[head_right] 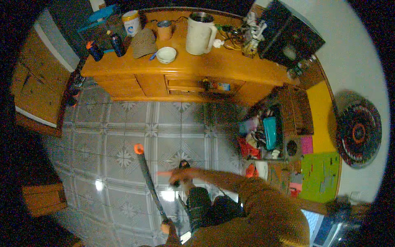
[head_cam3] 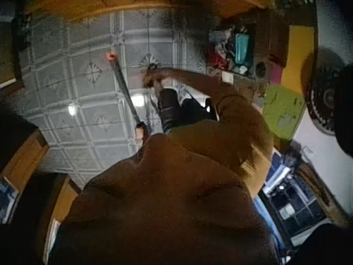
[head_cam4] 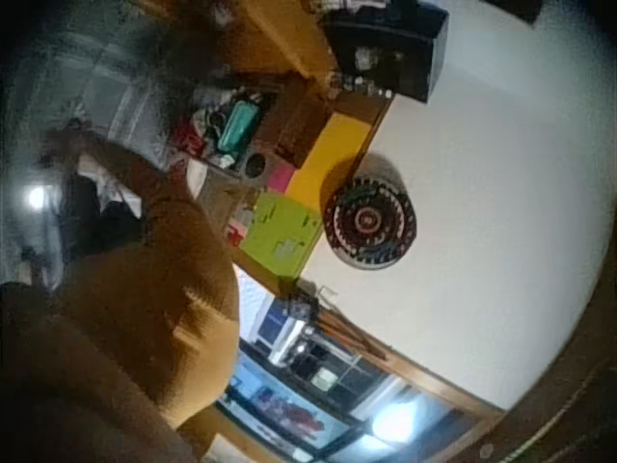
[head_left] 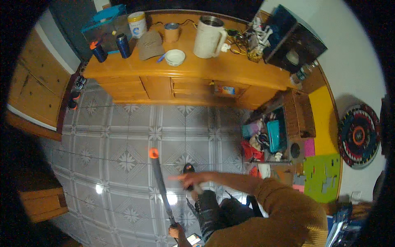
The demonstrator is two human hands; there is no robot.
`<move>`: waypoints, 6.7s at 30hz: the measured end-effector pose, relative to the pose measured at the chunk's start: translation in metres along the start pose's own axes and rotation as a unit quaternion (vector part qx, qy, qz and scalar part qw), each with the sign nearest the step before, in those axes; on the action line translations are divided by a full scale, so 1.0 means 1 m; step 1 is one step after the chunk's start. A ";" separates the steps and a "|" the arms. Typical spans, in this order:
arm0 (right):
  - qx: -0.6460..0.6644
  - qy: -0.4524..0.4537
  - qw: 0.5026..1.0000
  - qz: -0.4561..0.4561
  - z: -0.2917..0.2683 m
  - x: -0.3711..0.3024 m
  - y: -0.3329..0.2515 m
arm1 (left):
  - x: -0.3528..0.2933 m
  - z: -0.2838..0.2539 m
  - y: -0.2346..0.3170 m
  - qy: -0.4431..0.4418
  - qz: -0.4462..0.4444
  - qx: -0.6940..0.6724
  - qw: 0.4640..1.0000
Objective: The person mops a tiled floor using a flat mop, moving back and forth across the room. They pause to pick up scattered items and place them into a cabinet drawer before continuing to mop.
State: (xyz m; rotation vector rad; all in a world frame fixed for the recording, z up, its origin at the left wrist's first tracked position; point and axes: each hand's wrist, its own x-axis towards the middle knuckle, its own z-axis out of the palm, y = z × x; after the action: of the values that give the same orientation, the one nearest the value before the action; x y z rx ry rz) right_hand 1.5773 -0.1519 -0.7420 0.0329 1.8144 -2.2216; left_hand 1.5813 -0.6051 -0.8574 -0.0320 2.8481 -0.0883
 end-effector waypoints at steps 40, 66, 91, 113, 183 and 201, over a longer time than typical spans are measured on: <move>-0.581 0.587 0.509 0.242 -0.744 -0.171 0.407 | 0.237 0.405 0.637 -0.694 0.206 -0.386 0.572; -0.616 0.557 0.549 0.093 -0.583 -0.195 0.289 | 0.172 0.310 0.634 -0.574 0.253 -0.366 0.688; -0.676 0.469 0.532 0.203 -0.565 -0.215 0.286 | 0.187 0.377 0.613 -0.568 0.244 -0.411 0.670; -0.726 0.628 0.215 0.182 -0.719 -0.259 0.054 | 0.142 0.275 0.643 -0.435 0.411 -0.275 0.752; -0.535 0.723 0.400 -0.177 -0.691 0.113 0.195 | 0.158 0.274 0.638 -0.474 0.331 -0.308 0.755; -0.652 0.450 0.608 -0.044 -0.565 -0.078 0.316 | 0.163 0.334 0.631 -0.469 0.336 -0.358 0.734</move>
State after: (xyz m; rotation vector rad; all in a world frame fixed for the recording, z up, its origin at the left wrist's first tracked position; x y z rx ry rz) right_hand 1.6369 0.3519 -1.1511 0.8708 3.4824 -0.2169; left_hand 1.5134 0.0006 -1.2642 0.6030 1.5742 0.9021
